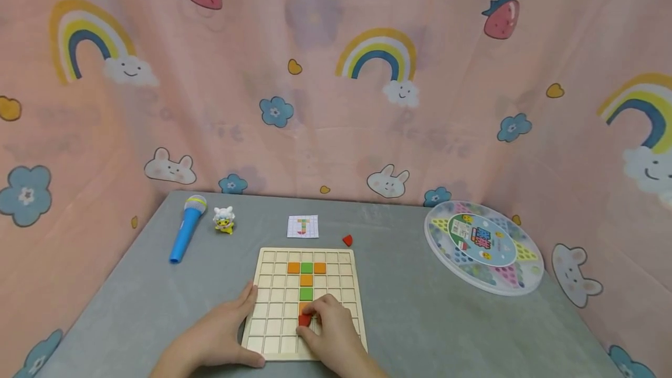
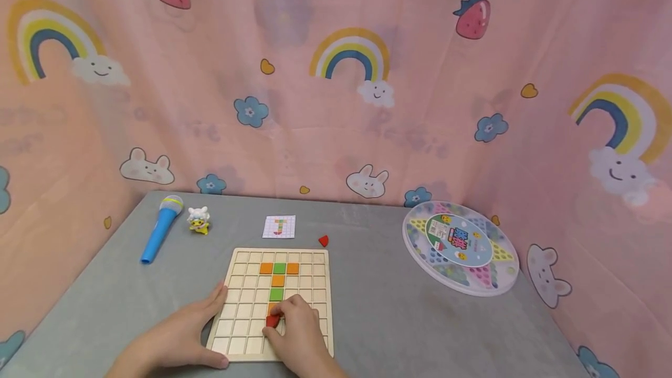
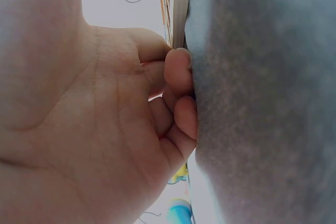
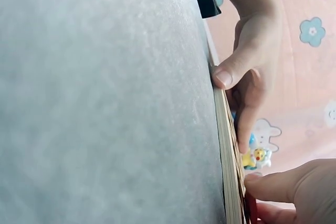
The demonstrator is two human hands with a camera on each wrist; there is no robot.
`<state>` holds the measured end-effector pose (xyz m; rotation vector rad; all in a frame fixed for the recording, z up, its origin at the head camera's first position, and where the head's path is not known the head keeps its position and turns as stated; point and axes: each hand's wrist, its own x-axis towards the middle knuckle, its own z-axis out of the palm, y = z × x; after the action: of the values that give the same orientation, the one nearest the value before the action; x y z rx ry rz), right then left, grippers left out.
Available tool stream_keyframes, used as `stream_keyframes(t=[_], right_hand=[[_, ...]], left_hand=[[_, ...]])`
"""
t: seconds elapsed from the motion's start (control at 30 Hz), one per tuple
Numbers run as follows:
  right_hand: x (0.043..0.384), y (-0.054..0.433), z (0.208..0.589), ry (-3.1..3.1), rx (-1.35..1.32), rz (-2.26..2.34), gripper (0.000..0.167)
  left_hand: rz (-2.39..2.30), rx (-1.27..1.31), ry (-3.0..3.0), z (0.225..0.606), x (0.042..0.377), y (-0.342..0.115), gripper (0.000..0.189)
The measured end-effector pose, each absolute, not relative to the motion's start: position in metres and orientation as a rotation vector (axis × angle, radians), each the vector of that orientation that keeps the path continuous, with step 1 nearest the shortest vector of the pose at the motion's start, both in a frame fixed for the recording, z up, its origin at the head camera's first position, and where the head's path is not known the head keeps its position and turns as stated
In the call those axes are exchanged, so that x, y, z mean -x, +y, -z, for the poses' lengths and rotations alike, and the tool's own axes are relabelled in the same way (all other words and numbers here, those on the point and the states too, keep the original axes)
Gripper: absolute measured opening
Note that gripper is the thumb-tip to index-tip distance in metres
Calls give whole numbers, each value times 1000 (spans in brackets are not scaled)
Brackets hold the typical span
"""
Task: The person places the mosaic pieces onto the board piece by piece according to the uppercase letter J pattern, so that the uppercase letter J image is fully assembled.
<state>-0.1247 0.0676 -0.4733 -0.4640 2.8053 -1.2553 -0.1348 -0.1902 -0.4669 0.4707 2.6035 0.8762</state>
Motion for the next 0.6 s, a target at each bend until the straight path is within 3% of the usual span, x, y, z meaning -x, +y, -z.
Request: stream_keyframes(t=[0.6], right_hand=[[128,74,472,2859,531,1173,14]], left_hand=[[-872,-513,2628,467,133,-191,139]])
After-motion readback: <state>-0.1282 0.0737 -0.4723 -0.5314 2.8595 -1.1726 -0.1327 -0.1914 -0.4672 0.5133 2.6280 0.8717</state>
